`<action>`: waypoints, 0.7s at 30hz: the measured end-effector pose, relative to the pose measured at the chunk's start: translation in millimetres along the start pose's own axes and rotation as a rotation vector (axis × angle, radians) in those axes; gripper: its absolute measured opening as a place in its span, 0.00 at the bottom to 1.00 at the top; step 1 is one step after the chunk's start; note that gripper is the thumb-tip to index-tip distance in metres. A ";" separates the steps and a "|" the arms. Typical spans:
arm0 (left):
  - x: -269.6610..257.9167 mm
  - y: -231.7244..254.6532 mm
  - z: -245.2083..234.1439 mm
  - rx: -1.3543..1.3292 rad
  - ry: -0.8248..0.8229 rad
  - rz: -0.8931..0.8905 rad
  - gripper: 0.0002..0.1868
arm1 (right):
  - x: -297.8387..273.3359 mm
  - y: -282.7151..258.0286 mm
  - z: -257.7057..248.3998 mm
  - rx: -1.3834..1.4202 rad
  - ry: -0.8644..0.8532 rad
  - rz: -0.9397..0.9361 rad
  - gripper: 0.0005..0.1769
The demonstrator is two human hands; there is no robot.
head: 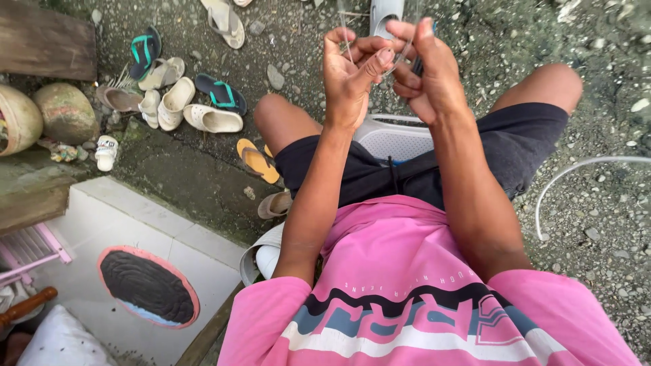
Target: The person is sitting down and using their hands and a small blue tool to work with fishing line, likely repairing or preparing a fishing net.
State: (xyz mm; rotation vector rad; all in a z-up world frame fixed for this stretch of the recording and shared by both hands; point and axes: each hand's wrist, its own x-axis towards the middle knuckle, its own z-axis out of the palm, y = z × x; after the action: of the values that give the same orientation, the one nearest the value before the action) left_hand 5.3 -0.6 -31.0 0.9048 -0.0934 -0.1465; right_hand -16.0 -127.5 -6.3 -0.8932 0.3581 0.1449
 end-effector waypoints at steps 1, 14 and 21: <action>2.9 -5.9 -1.3 -0.079 -0.013 -0.064 0.27 | 9.3 3.8 -4.3 0.194 -0.048 0.014 0.29; 21.9 -3.4 20.0 -0.126 -0.154 -0.292 0.10 | -11.5 -14.9 -36.2 0.133 -0.118 -0.218 0.05; 19.8 7.2 19.9 -0.293 -0.295 -0.270 0.05 | -16.5 -18.3 -36.5 0.066 -0.197 -0.195 0.06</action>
State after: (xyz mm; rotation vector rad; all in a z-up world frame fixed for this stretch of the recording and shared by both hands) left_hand 22.6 -14.9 -12.8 0.5946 -0.2182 -0.5317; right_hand -35.3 -167.0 -7.7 -0.8361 0.0904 0.0400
